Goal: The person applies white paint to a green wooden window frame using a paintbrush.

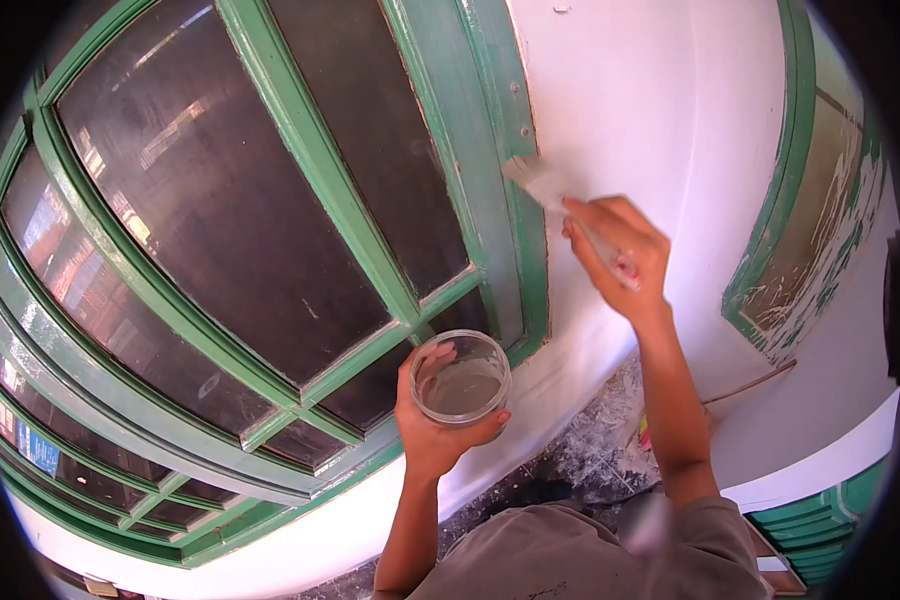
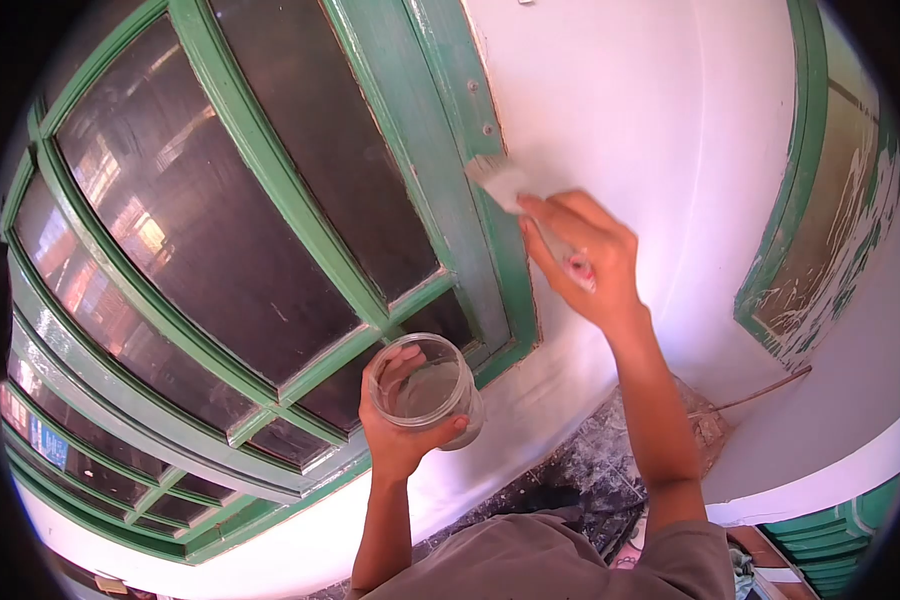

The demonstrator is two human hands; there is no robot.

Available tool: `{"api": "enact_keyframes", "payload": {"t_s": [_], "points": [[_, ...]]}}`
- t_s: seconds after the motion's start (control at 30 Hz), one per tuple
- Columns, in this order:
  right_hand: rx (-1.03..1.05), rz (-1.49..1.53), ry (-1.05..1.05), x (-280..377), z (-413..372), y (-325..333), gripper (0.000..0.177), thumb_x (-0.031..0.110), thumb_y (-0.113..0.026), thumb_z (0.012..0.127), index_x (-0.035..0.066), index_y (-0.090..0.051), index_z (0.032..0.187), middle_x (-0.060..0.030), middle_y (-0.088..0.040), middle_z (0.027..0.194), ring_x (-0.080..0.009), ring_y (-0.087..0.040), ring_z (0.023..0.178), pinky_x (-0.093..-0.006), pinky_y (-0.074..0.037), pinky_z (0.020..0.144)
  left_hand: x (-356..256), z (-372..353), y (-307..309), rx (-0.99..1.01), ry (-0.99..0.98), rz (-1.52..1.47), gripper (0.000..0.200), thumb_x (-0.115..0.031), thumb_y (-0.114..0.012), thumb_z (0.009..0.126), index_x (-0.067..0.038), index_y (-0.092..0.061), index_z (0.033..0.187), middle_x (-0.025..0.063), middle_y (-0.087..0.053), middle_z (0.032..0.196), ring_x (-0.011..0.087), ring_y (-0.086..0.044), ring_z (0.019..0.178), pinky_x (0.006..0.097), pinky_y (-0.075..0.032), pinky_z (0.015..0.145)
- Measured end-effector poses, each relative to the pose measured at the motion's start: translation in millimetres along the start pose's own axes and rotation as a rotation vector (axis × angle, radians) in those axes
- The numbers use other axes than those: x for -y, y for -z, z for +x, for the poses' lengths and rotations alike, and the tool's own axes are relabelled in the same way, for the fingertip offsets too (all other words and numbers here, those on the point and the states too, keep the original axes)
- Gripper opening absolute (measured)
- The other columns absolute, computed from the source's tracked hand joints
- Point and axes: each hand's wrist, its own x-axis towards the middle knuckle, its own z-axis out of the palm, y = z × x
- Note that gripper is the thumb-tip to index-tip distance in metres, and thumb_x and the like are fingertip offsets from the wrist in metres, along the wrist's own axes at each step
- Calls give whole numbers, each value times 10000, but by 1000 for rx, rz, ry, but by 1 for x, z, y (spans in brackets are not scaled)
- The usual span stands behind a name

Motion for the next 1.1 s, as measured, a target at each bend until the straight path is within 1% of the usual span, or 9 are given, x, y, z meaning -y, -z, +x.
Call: {"api": "enact_keyframes", "payload": {"t_s": [0.17,0.27,0.37,0.57,0.7,0.73,0.83,0.93,1.1], "points": [[127,-25,-67,-13,-69,-12,256,-78,-744,788,-6,-729,1034,-106,-640,846,-232,-643,673,-308,-514,609,4,-1,2,-5,3,0,1086,-209,-1020,491,-19,-443,1391,158,-577,1346,301,-564,1270,453,-445,1095],[323,8,-161,-12,-85,-2,209,-49,-739,797,11,-725,996,-100,-622,836,-263,-636,665,-347,-521,607,4,-2,3,-2,-10,19,1082,-200,-1016,506,-11,-435,1399,165,-576,1345,303,-562,1275,447,-454,1086],[499,-8,-201,-7,-73,11,178,-16,-725,794,22,-727,968,-109,-626,847,-297,-644,681,-384,-526,628,5,-1,5,19,-34,34,1080,-185,-1007,533,2,-418,1419,178,-575,1344,311,-553,1292,436,-467,1071],[719,-122,-13,3,-2,17,234,-12,-725,778,13,-732,1010,-108,-621,852,-303,-642,702,-385,-521,649,2,-5,5,13,-44,9,1077,-186,-1007,532,-1,-421,1417,172,-575,1338,309,-552,1290,434,-469,1071],[683,-176,88,15,35,25,254,-28,-720,770,20,-731,1019,-97,-611,872,-309,-633,697,-389,-517,643,2,-5,9,1,-60,12,1072,-184,-1006,533,0,-425,1414,164,-575,1336,307,-554,1285,431,-468,1072],[651,-180,114,18,40,28,276,-51,-719,770,33,-732,1034,-86,-612,880,-279,-629,689,-363,-515,624,2,-5,11,-2,-61,15,1070,-183,-1005,533,0,-425,1414,162,-575,1337,306,-555,1284,431,-468,1073],[411,-182,184,24,42,29,344,-30,-683,745,35,-727,1080,-83,-591,904,-277,-638,722,-381,-524,638,3,-5,12,-14,-44,7,1065,-179,-1004,535,0,-428,1412,156,-572,1343,306,-554,1285,432,-466,1075],[289,-192,287,14,32,21,373,10,-677,785,41,-715,1154,-77,-593,946,-253,-647,742,-363,-534,642,4,-4,11,-5,-42,30,1059,-173,-1001,535,-1,-431,1411,152,-570,1345,302,-556,1280,431,-465,1076],[416,-253,230,-14,-23,15,401,44,-642,807,54,-698,1204,-73,-589,985,-248,-656,792,-356,-560,685,2,-3,13,-13,-28,-10,1058,-163,-1000,530,-2,-432,1408,149,-571,1339,303,-557,1275,432,-464,1077]]}}
